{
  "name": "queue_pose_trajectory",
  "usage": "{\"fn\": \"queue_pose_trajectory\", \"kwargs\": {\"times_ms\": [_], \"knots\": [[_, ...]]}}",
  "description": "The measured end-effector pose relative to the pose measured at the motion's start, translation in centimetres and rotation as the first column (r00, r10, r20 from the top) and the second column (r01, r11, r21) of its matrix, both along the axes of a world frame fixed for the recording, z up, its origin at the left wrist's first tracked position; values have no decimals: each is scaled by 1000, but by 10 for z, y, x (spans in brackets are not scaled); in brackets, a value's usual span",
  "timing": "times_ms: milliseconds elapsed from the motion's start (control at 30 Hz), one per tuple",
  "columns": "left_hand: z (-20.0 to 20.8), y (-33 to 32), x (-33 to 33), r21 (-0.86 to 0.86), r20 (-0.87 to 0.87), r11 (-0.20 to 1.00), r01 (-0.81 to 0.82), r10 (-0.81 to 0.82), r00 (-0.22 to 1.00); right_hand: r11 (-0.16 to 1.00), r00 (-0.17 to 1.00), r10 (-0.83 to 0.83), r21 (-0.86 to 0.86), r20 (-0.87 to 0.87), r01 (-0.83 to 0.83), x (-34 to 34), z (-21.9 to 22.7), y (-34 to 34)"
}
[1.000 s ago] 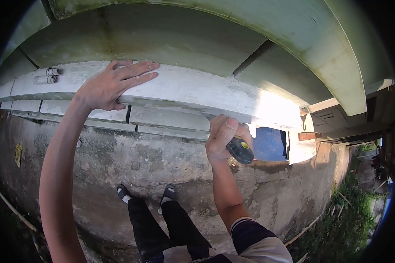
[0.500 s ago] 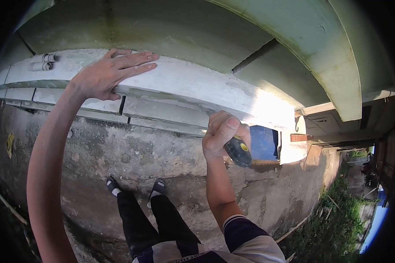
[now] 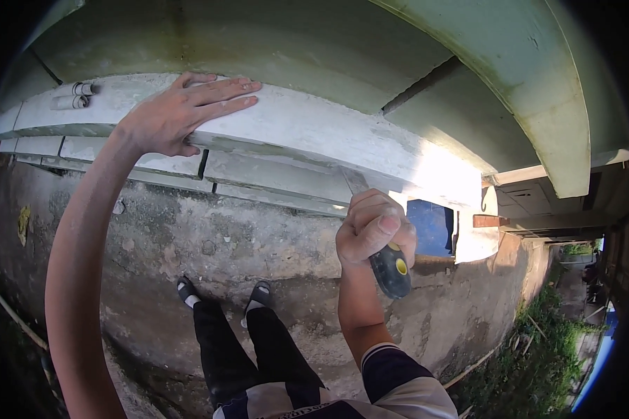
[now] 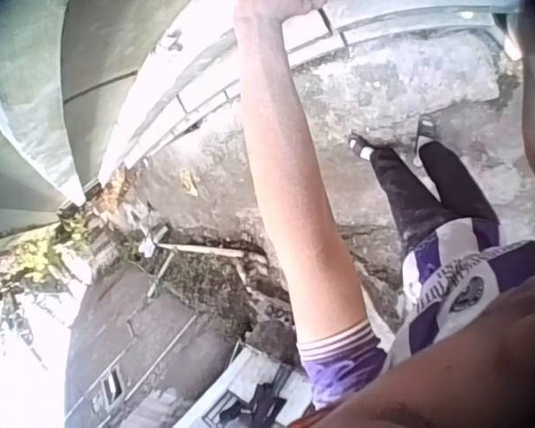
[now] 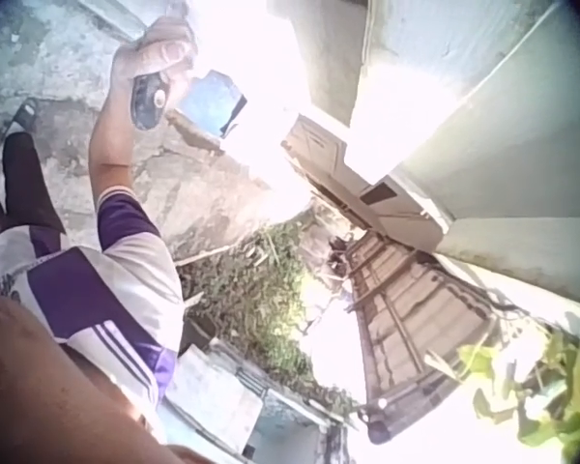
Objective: Scraping old paint or surface material from an exterior wall using a handheld metal scraper.
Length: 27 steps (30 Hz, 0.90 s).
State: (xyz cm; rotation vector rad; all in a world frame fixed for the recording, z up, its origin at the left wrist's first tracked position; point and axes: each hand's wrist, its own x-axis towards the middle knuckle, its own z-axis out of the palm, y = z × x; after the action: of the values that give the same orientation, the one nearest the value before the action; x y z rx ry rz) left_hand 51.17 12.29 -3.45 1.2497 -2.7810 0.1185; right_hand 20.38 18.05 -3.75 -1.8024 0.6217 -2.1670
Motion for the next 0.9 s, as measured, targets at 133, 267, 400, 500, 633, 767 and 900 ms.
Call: {"fn": "queue_pose_trajectory", "kwargs": {"times_ms": [133, 267, 400, 500, 633, 767, 900], "knots": [[3, 1, 0, -36, -32, 999, 29, -31, 999, 1000, 1000, -2, -12, 30, 2, 1, 0, -1], [5, 2, -1, -32, -1, 999, 23, -23, 1000, 1000, 1000, -13, 22, 18, 12, 8, -3, -6], [4, 1, 0, -21, -28, 1000, 18, -19, 999, 999, 999, 13, 30, 34, -14, 8, -4, -6], [5, 1, 1, -11, 0, 1000, 10, -10, 1000, 999, 999, 35, -10, 22, -35, 4, 4, 1], [5, 2, 2, -8, -19, 1000, 8, -8, 1000, 999, 997, 50, -9, 55, -49, 15, 5, -3], [7, 1, -1, -26, -33, 999, 39, -40, 999, 999, 1000, 9, 33, 4, -9, 15, 1, -5], [3, 2, 1, -39, 9, 999, 21, -21, 1000, 997, 998, 68, 45, -4, -68, 3, 1, 3]]}}
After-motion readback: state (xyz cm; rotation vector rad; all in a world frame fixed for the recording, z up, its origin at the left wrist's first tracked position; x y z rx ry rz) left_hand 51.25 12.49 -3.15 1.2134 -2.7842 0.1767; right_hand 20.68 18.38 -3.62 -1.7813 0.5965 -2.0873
